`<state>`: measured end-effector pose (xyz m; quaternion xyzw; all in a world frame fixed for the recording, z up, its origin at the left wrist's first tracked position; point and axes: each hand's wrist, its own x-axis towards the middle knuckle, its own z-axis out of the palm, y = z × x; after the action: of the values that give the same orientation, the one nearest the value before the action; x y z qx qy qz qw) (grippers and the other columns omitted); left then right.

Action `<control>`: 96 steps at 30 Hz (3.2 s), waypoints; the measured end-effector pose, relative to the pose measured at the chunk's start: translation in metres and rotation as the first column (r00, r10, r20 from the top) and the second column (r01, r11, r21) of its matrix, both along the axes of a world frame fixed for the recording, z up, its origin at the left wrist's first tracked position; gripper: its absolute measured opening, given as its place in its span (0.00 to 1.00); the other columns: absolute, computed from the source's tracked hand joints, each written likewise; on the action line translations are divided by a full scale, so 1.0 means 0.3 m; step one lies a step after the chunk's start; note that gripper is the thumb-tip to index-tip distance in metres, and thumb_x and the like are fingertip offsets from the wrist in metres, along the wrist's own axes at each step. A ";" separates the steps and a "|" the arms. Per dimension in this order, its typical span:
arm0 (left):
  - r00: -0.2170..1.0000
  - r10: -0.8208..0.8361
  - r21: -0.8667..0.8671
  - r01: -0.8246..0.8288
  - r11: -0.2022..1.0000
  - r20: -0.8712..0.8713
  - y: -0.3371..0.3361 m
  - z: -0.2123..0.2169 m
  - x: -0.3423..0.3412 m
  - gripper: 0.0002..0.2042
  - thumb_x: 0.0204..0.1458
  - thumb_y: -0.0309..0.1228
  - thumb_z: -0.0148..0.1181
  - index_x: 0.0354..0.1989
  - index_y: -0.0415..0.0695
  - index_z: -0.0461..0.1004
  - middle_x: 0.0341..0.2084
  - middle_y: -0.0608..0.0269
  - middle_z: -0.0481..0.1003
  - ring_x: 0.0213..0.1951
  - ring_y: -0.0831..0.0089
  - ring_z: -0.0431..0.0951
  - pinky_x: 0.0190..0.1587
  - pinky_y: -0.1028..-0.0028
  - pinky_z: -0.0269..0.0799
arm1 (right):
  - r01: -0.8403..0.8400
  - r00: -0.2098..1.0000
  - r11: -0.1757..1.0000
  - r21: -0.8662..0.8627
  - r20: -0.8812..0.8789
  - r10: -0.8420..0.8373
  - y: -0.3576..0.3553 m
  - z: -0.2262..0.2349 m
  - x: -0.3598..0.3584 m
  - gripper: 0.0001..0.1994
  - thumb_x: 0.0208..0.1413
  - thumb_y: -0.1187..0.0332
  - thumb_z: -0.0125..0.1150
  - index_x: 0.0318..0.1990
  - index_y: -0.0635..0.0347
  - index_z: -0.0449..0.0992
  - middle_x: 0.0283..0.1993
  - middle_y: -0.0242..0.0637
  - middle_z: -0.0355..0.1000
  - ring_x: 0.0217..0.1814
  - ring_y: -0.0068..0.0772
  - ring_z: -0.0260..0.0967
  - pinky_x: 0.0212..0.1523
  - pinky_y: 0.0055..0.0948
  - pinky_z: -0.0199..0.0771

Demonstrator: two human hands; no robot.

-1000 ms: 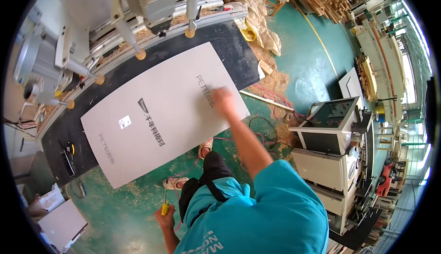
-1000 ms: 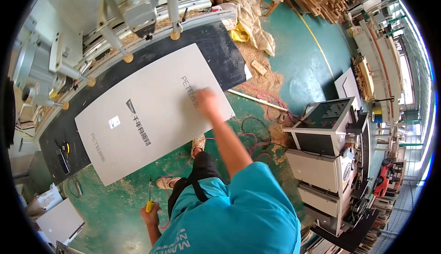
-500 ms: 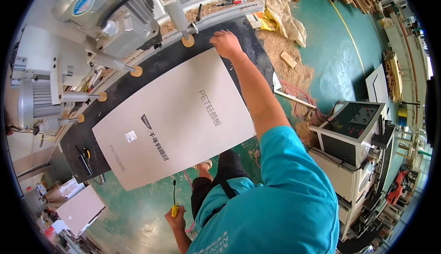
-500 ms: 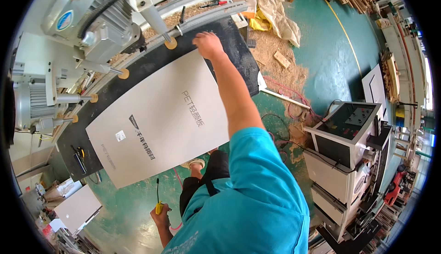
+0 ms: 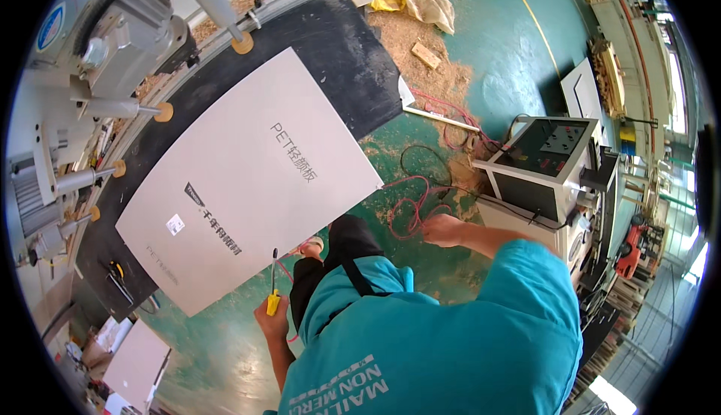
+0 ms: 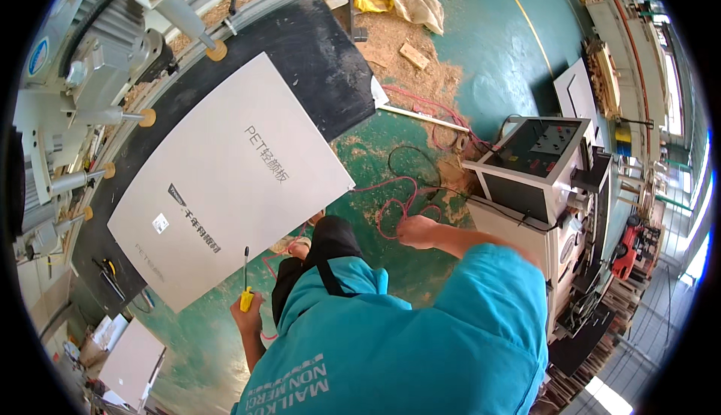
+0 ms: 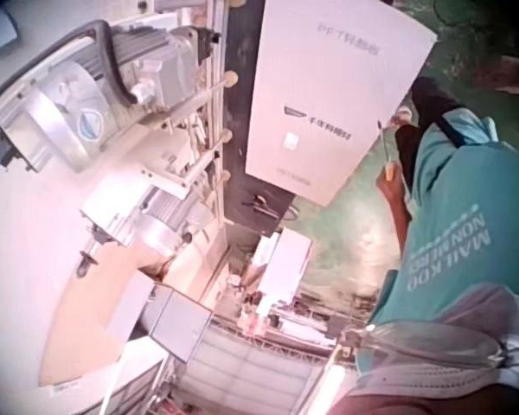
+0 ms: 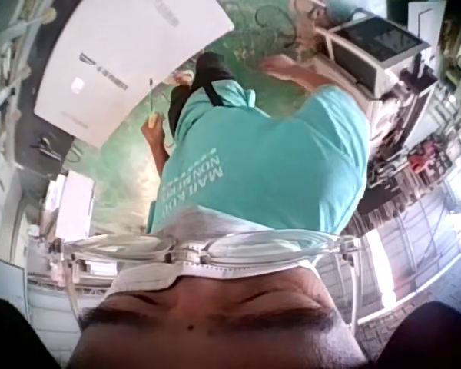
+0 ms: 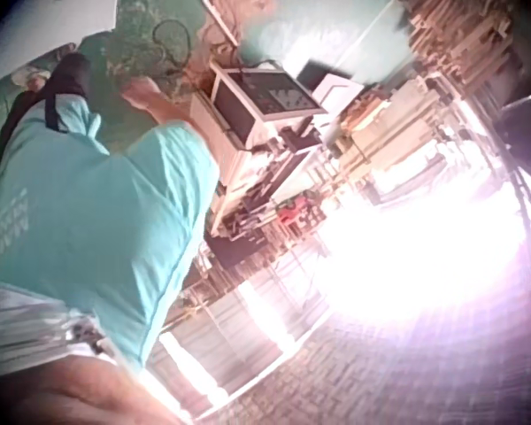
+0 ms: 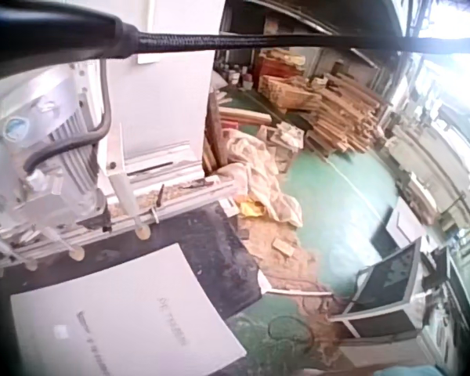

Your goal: The person positions wood panels under a multi-spindle drill press and operates the machine to drill holes into the panels.

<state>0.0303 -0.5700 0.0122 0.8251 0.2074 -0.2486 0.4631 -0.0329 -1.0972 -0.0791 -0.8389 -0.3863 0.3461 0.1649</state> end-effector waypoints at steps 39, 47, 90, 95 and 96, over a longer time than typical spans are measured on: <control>0.888 -0.459 -0.043 0.459 0.888 0.005 0.720 0.012 0.210 0.12 0.47 0.31 0.69 0.29 0.33 0.76 0.22 0.63 0.76 0.24 0.76 0.74 0.30 0.74 0.71 | 0.923 0.071 0.258 0.285 0.534 -0.843 0.851 -0.065 0.420 0.09 0.50 0.72 0.56 0.39 0.50 0.78 0.31 0.40 0.70 0.35 0.45 0.72 0.35 0.44 0.75; 0.902 -0.425 0.153 0.433 0.888 -0.079 0.681 -0.014 0.097 0.15 0.46 0.34 0.72 0.27 0.35 0.75 0.23 0.58 0.76 0.28 0.72 0.75 0.34 0.71 0.71 | 0.890 -0.315 -0.088 0.448 0.463 -0.829 0.479 -0.086 0.419 0.02 0.48 0.72 0.60 0.28 0.54 0.78 0.30 0.42 0.72 0.34 0.48 0.74 0.33 0.43 0.75; 0.928 -0.366 0.086 0.360 0.929 0.070 0.625 0.097 0.034 0.13 0.46 0.34 0.71 0.26 0.35 0.77 0.19 0.62 0.76 0.23 0.75 0.74 0.29 0.72 0.70 | 0.802 -0.581 -0.411 0.434 0.405 -0.706 0.295 -0.125 0.362 0.05 0.52 0.72 0.56 0.31 0.57 0.78 0.36 0.45 0.74 0.38 0.54 0.73 0.40 0.48 0.74; 0.949 -0.296 0.199 0.271 0.942 0.111 0.789 -0.068 -0.077 0.17 0.45 0.36 0.73 0.27 0.33 0.76 0.21 0.58 0.75 0.24 0.73 0.72 0.31 0.70 0.70 | 0.820 0.087 0.241 0.519 0.304 -0.949 0.428 0.016 0.523 0.07 0.52 0.71 0.55 0.34 0.57 0.79 0.39 0.43 0.76 0.43 0.51 0.74 0.43 0.45 0.75; 0.950 -0.303 0.180 0.285 0.941 0.080 0.774 -0.048 -0.073 0.17 0.44 0.36 0.73 0.28 0.33 0.76 0.22 0.57 0.75 0.26 0.72 0.73 0.32 0.69 0.70 | 0.818 0.222 0.353 0.453 0.318 -0.922 0.414 -0.007 0.533 0.08 0.52 0.71 0.53 0.34 0.57 0.80 0.40 0.43 0.76 0.43 0.50 0.75 0.43 0.45 0.76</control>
<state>0.0083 -0.3377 -0.0023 0.8946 0.0771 -0.2524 0.3605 0.1270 -0.9729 -0.0813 -0.9465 0.0929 -0.0895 0.2957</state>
